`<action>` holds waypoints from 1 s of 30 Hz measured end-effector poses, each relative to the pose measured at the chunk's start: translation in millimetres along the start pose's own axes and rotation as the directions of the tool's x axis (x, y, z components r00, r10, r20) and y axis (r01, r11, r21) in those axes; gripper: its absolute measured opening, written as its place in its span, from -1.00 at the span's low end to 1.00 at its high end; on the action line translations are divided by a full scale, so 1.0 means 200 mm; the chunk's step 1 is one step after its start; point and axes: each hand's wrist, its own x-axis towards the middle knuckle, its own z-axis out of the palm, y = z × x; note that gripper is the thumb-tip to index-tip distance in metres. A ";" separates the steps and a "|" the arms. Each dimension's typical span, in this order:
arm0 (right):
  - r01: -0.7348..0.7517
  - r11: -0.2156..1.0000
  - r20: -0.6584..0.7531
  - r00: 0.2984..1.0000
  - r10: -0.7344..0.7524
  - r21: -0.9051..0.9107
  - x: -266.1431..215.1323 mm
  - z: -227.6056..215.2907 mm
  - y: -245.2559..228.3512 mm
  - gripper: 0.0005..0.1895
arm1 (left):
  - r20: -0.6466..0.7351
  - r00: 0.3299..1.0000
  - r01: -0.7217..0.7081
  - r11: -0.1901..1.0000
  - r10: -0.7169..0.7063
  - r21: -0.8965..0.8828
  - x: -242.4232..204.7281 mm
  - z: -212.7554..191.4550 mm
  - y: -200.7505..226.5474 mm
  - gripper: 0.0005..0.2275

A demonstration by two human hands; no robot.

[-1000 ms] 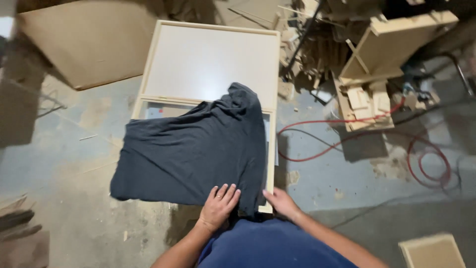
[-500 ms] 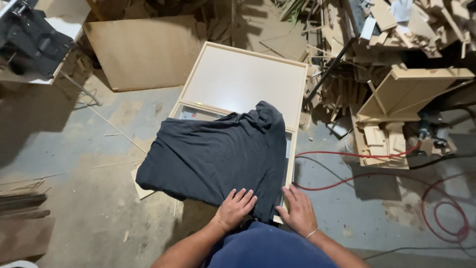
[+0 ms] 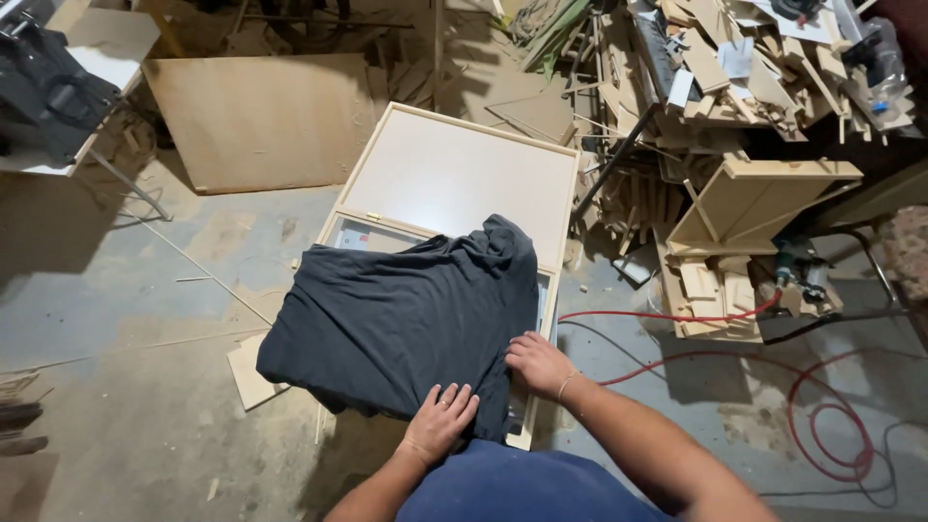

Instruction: The person is preparing a wooden frame by placing a black cloth inside and fitting the backing board.

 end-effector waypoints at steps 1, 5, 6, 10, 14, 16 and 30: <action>0.007 1.000 -0.002 1.000 -0.007 0.000 0.00 -0.01 0.00 -0.92 | 0.000 1.000 0.006 1.000 -0.006 0.005 0.00 -0.01 0.01 -0.62; -0.072 0.974 0.207 0.978 0.026 0.216 -0.05 -0.01 -0.04 -0.87 | 0.084 0.981 0.177 0.984 -0.175 -0.015 -0.01 -0.06 0.08 -0.53; -0.112 0.966 0.305 0.952 0.037 0.231 -0.07 -0.01 -0.05 -0.84 | 0.080 0.975 0.212 0.977 -0.209 -0.032 -0.01 -0.08 0.10 -0.48; 0.063 0.947 0.293 0.942 -0.160 0.315 -0.15 0.02 -0.02 -0.83 | 0.030 0.934 0.356 0.932 -0.355 -0.065 -0.05 -0.12 0.26 -0.43; -0.118 0.882 0.345 0.937 -0.053 0.456 -0.18 -0.03 0.11 -0.62 | -0.074 0.639 0.755 0.643 -0.765 -0.125 -0.08 0.01 0.52 -0.53; -0.143 0.885 0.219 0.975 0.048 0.443 -0.11 -0.06 0.29 -0.63 | -0.188 0.458 0.864 0.485 -0.869 -0.132 -0.02 0.05 0.60 -0.59; -0.693 -0.062 0.344 0.276 0.898 0.718 0.41 0.36 2.06 -0.63 | 0.433 0.412 0.887 0.461 -0.802 0.009 0.64 -0.03 0.76 -0.46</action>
